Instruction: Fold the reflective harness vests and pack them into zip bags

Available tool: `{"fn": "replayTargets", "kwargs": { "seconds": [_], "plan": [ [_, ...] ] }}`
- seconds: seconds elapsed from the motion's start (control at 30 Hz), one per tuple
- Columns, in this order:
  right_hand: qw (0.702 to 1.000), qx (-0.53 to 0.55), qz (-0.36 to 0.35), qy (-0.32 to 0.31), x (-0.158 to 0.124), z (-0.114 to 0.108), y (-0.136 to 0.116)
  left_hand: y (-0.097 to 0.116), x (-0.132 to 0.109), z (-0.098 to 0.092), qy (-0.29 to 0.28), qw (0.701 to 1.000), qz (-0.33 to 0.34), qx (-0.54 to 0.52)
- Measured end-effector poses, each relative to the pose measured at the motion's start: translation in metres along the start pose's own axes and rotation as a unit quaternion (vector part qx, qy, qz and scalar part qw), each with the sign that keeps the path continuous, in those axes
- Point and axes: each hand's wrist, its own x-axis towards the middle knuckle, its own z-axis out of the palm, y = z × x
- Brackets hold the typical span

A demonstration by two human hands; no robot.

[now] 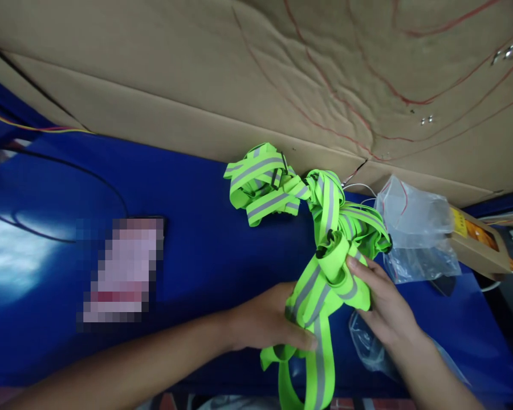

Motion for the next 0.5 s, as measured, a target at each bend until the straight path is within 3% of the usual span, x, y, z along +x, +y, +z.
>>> {"fn": "replayTargets", "kwargs": {
  "seconds": [0.03, 0.1, 0.2, 0.3, 0.43, 0.5],
  "plan": [
    [1.000, 0.015, 0.017, -0.004, 0.001, 0.000, -0.001, 0.001, 0.000, -0.001, -0.005, 1.000, -0.009, 0.004],
    [1.000, -0.001, -0.016, 0.007, -0.001, 0.001, 0.001, 0.001, 0.000, 0.000, 0.003, 1.000, -0.018, -0.001],
    [0.971, -0.139, -0.179, 0.075, -0.008, 0.004, 0.008, 0.001, -0.001, 0.004, 0.046, 0.999, -0.022, -0.020],
    [0.883, -0.294, -0.355, 0.090, -0.012, 0.006, 0.017, -0.001, -0.001, 0.010, 0.082, 0.992, -0.010, -0.094],
    [0.772, -0.371, -0.513, -0.061, -0.004, 0.001, 0.024, -0.004, 0.000, 0.009, 0.073, 0.978, 0.011, -0.195],
    [0.733, -0.381, -0.555, -0.097, 0.001, -0.001, 0.023, -0.004, 0.000, 0.006, 0.048, 0.975, 0.032, -0.215]
  ]
}}
